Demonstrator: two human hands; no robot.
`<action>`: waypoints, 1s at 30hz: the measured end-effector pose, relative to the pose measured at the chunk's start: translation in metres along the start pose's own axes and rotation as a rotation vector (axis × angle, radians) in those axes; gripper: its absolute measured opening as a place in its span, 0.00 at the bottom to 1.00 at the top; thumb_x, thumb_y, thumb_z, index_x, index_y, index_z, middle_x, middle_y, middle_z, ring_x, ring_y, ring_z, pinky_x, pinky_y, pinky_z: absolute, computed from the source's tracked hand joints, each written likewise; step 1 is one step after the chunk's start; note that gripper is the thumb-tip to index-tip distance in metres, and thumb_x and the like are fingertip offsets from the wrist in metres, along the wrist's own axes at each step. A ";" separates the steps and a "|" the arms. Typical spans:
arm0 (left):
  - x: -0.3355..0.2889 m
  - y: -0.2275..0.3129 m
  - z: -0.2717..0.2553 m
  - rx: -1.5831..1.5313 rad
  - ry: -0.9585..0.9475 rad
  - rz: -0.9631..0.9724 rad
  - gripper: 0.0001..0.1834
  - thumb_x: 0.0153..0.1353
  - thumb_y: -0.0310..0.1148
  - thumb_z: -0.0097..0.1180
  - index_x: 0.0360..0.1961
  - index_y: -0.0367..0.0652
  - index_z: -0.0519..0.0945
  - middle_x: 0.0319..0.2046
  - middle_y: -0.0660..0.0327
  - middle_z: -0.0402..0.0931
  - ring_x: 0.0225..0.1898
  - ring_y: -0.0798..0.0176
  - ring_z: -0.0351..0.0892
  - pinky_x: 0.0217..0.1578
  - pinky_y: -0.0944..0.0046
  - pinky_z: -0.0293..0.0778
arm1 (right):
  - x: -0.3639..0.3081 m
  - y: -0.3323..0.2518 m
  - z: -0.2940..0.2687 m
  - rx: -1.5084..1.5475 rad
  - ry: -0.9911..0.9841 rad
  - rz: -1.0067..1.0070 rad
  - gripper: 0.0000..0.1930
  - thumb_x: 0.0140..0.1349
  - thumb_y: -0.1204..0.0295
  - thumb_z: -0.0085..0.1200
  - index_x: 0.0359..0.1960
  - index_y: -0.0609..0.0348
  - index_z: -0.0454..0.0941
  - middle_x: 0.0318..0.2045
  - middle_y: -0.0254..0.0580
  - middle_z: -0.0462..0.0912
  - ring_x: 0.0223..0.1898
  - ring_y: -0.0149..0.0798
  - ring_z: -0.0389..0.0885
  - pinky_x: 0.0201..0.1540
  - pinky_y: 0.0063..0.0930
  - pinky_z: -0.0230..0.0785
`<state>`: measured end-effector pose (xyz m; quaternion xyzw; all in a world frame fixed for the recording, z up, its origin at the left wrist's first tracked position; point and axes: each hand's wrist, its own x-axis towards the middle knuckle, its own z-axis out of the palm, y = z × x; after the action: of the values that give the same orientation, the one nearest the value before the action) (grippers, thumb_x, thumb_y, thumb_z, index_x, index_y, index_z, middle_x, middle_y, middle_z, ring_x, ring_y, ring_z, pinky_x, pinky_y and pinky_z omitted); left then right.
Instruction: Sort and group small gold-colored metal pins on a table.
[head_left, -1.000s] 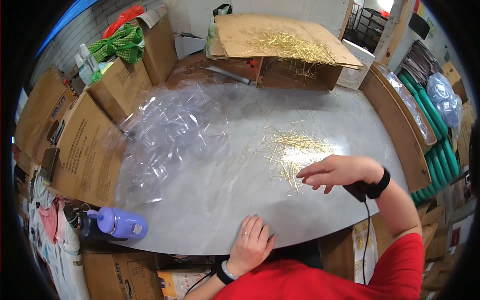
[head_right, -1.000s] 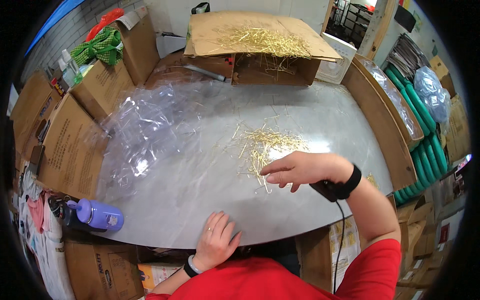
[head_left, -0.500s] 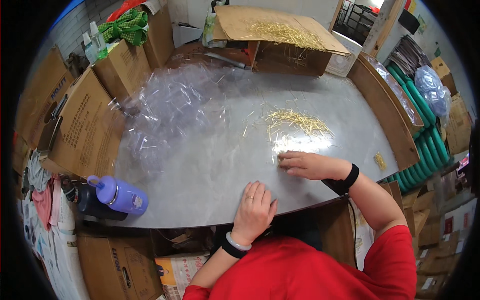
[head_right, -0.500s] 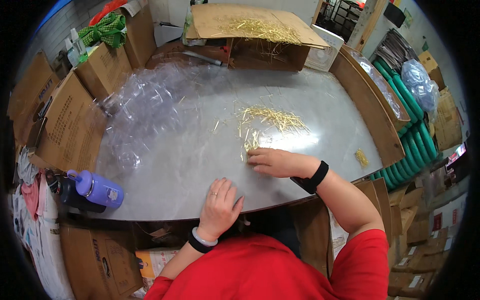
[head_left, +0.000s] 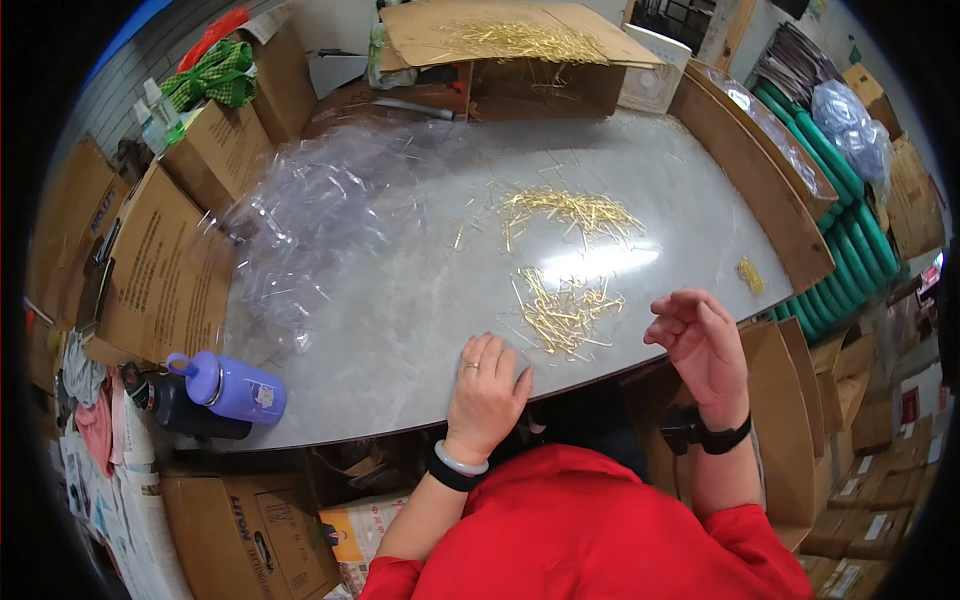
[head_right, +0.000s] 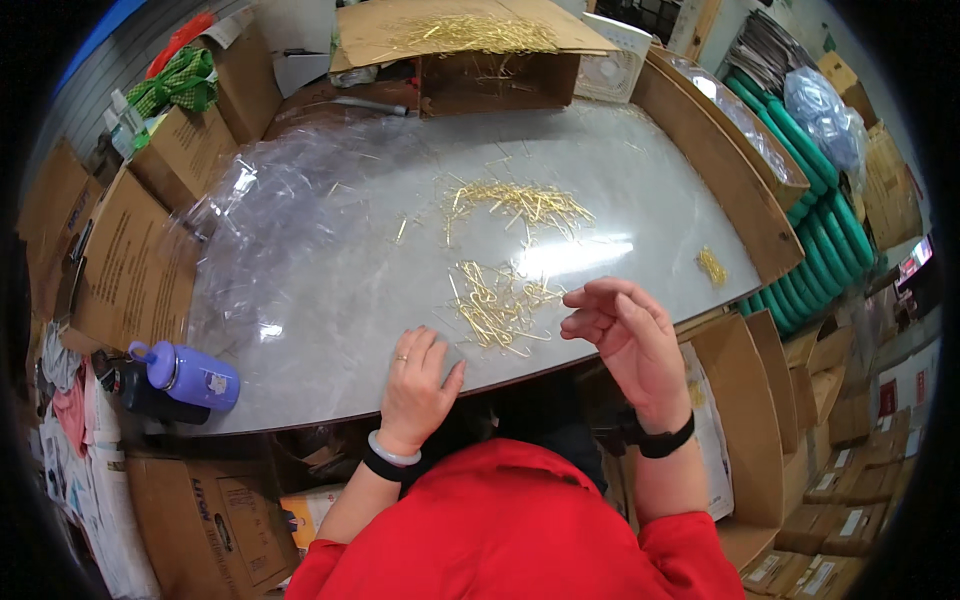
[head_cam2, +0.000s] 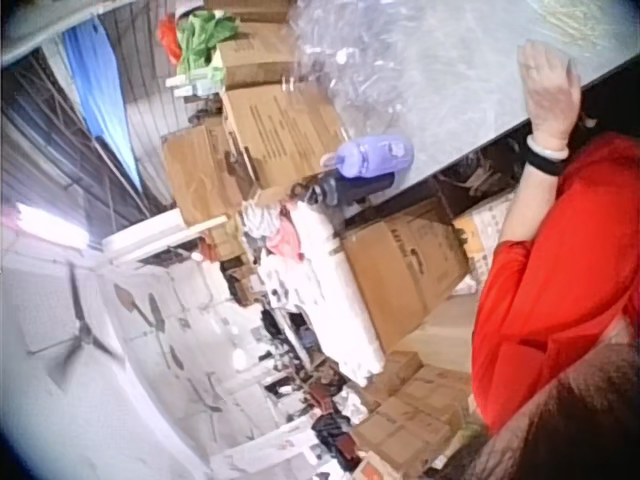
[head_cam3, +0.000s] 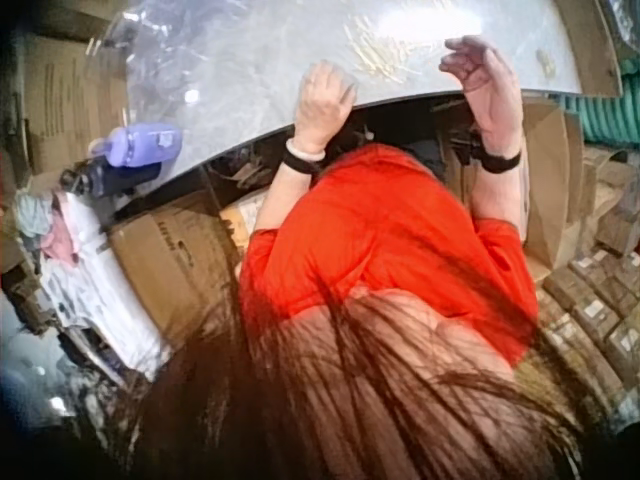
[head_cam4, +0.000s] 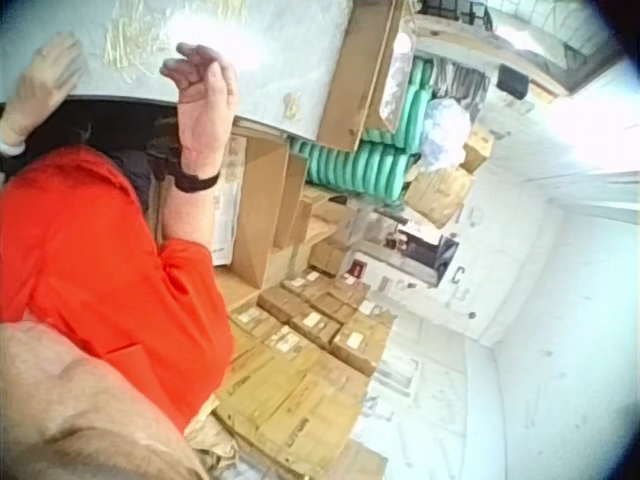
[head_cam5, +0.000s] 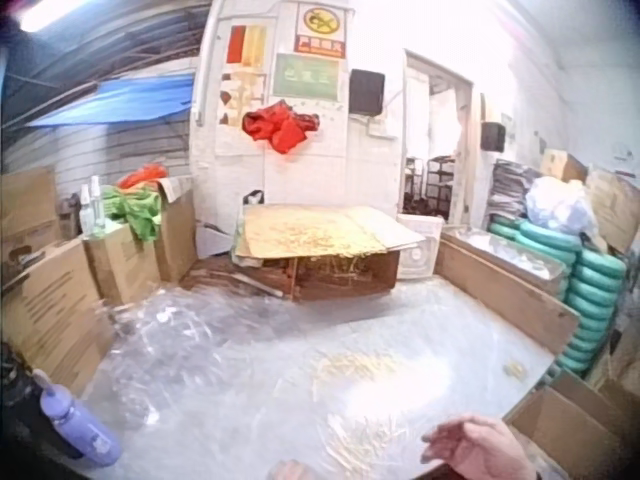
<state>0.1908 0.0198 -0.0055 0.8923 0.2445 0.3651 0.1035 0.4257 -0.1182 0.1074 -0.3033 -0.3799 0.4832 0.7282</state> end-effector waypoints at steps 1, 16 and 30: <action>0.000 0.000 0.000 0.004 0.001 -0.005 0.19 0.57 0.32 0.68 0.46 0.34 0.77 0.50 0.45 0.75 0.57 0.38 0.73 0.62 0.44 0.70 | 0.000 0.008 -0.003 -0.081 0.120 -0.016 0.16 0.76 0.70 0.45 0.56 0.69 0.76 0.51 0.55 0.84 0.45 0.46 0.87 0.55 0.41 0.78; -0.004 0.052 -0.007 -1.116 -0.230 -0.424 0.31 0.59 0.32 0.72 0.62 0.39 0.73 0.56 0.57 0.76 0.60 0.60 0.74 0.62 0.58 0.71 | 0.033 0.031 -0.001 0.927 0.258 0.071 0.10 0.74 0.67 0.50 0.47 0.60 0.76 0.31 0.34 0.79 0.25 0.25 0.75 0.32 0.24 0.68; -0.004 0.102 0.014 -1.679 -0.642 -0.613 0.30 0.63 0.24 0.67 0.65 0.35 0.70 0.56 0.61 0.77 0.54 0.68 0.79 0.58 0.63 0.76 | 0.037 0.040 0.013 0.678 0.401 -0.089 0.08 0.71 0.69 0.51 0.44 0.60 0.76 0.30 0.34 0.78 0.24 0.27 0.74 0.31 0.25 0.69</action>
<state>0.2347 -0.0704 0.0190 0.4812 0.0855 0.1159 0.8647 0.4047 -0.0683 0.0912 -0.1171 -0.0619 0.4805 0.8669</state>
